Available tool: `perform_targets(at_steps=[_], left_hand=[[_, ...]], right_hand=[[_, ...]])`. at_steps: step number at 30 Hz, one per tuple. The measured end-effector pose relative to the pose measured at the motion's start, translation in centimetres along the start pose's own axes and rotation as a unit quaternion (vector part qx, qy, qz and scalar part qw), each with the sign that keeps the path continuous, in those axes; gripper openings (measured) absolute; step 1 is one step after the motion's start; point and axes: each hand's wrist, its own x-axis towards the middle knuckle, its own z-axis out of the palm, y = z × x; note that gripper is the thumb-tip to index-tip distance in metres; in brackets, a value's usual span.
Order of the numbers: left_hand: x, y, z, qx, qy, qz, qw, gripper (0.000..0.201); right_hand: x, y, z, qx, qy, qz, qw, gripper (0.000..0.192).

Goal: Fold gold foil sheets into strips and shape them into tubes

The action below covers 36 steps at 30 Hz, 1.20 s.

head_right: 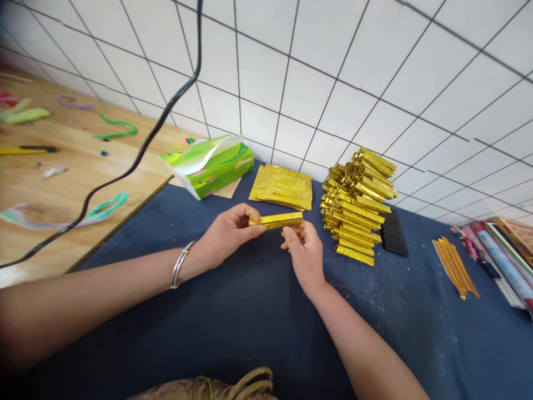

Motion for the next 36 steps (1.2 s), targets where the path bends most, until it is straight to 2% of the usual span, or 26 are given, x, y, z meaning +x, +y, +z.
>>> perform_targets(at_steps=[4,8,15,20,24,27,31,36], left_hand=[[-0.7,0.1,0.4,0.082,-0.108,-0.005,0.991,0.017],[-1.1,0.3,0.6,0.148,-0.146,0.008,0.978,0.014],[-1.5,0.8,0.8,0.18,-0.146,0.016,0.973,0.012],[-1.5,0.6,0.8,0.201,-0.126,0.015,0.971,0.011],[-1.5,0.7,0.8,0.201,-0.128,0.017,0.971,0.01],[-1.5,0.8,0.8,0.194,-0.125,0.008,0.973,0.009],[-1.5,0.9,0.9,0.185,-0.115,0.009,0.976,0.009],[-1.6,0.9,0.9,0.167,-0.125,0.008,0.978,0.008]], right_hand=[[-0.1,-0.5,0.0,-0.001,-0.008,-0.009,1.0,0.022],[-0.2,-0.9,0.1,0.01,-0.036,-0.008,0.999,0.024],[-0.8,-1.3,0.4,-0.032,-0.045,-0.028,0.998,0.029],[-0.6,-1.1,0.5,-0.044,-0.049,-0.035,0.997,0.032],[-0.5,-0.9,0.5,-0.058,-0.023,-0.038,0.997,0.043],[-0.6,-0.8,0.6,-0.117,0.017,-0.055,0.991,0.057],[-0.8,-0.7,0.6,-0.221,0.016,-0.101,0.97,0.072],[-0.9,-0.6,0.5,-0.262,0.009,-0.117,0.958,0.068]])
